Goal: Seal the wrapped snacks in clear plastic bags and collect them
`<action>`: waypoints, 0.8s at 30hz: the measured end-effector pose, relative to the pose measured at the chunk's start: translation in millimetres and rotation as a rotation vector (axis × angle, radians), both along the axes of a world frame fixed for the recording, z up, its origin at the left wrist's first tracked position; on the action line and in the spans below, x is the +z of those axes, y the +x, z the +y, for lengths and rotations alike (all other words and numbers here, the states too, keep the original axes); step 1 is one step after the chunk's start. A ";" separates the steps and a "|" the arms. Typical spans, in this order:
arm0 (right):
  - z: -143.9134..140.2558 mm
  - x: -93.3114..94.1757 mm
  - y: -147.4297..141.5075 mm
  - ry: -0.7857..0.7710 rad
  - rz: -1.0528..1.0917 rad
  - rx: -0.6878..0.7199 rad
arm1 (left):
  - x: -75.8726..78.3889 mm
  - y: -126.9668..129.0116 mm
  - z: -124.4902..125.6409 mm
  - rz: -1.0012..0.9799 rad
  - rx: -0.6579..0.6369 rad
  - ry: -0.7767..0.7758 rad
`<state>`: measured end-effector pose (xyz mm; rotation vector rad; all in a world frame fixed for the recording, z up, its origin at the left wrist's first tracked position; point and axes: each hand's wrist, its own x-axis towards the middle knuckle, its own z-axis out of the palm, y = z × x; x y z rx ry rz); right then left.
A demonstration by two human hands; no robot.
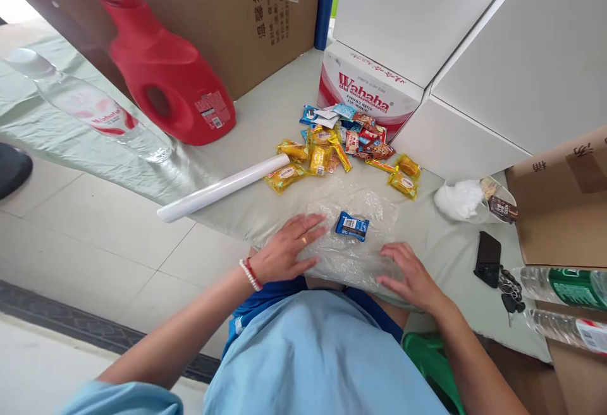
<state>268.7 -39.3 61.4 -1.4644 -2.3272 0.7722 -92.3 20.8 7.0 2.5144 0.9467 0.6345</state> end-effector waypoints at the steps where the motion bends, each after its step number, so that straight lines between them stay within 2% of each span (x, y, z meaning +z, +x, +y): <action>1: -13.8 -3.6 7.1 -0.023 -0.004 0.021 | -1.7 -7.2 -5.4 0.017 -0.093 -0.017; 2: -26.2 -9.4 12.5 -0.037 -0.011 0.022 | -5.1 -12.9 -10.2 0.040 -0.164 -0.037; 4: -44.0 -24.4 18.9 -0.037 -0.025 -0.014 | -13.8 -19.9 -16.3 0.079 -0.211 -0.080; 6: -50.3 -37.4 21.4 -0.016 -0.004 -0.061 | -19.3 -22.0 -15.6 0.068 -0.184 -0.126; 8: -45.9 -41.8 23.0 -0.035 0.054 -0.088 | -16.3 -21.2 -8.0 0.009 -0.150 -0.193; 10: -33.6 -36.0 25.7 -0.115 0.117 -0.094 | -4.5 -19.1 4.6 -0.048 -0.125 -0.291; 14: 2.6 -8.4 34.6 -0.294 0.178 -0.161 | 24.8 -13.5 36.6 -0.102 -0.007 -0.447; 16: 23.5 2.8 38.7 -0.332 0.184 -0.219 | 30.6 -9.6 54.0 -0.143 0.075 -0.484; 19: 54.5 7.1 42.0 -0.358 0.210 -0.286 | 24.1 -0.9 78.9 -0.218 0.224 -0.521; 22: 79.8 -2.6 42.2 -0.367 0.236 -0.349 | 9.2 11.8 96.5 -0.236 0.335 -0.508; 24: 92.0 -12.2 42.1 -0.352 0.151 -0.397 | 0.2 21.0 103.0 -0.205 0.365 -0.472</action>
